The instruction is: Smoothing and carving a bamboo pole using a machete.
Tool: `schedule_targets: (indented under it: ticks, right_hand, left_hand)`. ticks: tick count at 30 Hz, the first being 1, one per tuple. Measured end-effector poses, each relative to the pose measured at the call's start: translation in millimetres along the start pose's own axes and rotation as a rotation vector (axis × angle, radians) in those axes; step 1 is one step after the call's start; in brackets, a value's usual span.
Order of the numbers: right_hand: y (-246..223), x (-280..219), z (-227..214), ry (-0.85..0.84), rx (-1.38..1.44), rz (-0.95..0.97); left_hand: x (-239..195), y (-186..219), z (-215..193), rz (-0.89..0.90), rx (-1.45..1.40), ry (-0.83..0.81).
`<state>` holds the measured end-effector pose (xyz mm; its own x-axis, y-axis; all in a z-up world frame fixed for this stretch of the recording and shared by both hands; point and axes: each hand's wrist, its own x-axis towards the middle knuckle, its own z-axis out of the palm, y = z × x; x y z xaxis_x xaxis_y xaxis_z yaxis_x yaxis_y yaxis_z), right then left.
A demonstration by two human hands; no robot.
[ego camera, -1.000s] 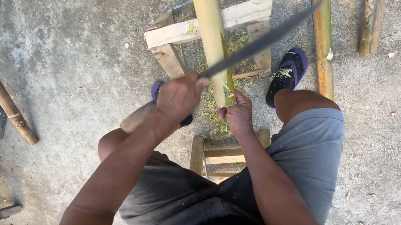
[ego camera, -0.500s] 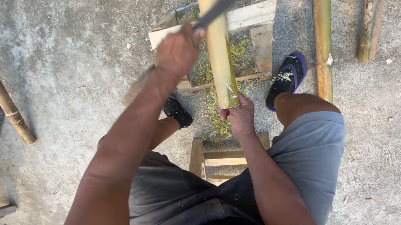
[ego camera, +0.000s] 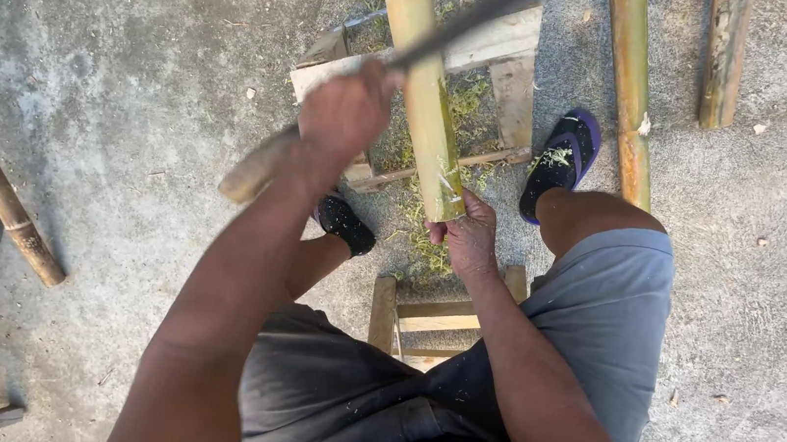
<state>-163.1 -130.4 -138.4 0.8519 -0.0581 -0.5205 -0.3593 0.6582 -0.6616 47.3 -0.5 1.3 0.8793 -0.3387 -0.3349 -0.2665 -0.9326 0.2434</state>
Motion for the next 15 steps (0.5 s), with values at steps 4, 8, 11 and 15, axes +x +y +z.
schedule_targets:
  ticks: [4, 8, 11, 15]
  right_hand:
    - [-7, -2, 2, -0.002, 0.003, -0.004]
    - [-3, -1, -1, 0.031, 0.016, 0.044]
    - [-8, 0, 4, 0.050, -0.019, 0.057]
    - [-6, 0, -1, 0.041, 0.105, 0.117]
  left_hand:
    - [32, -1, -7, -0.123, -0.042, 0.004]
    - [-22, 4, 22, 0.065, 0.067, 0.018]
    - [-84, 17, 33, 0.175, 0.067, -0.124]
    - [-112, 3, 67, 0.217, -0.012, -0.123]
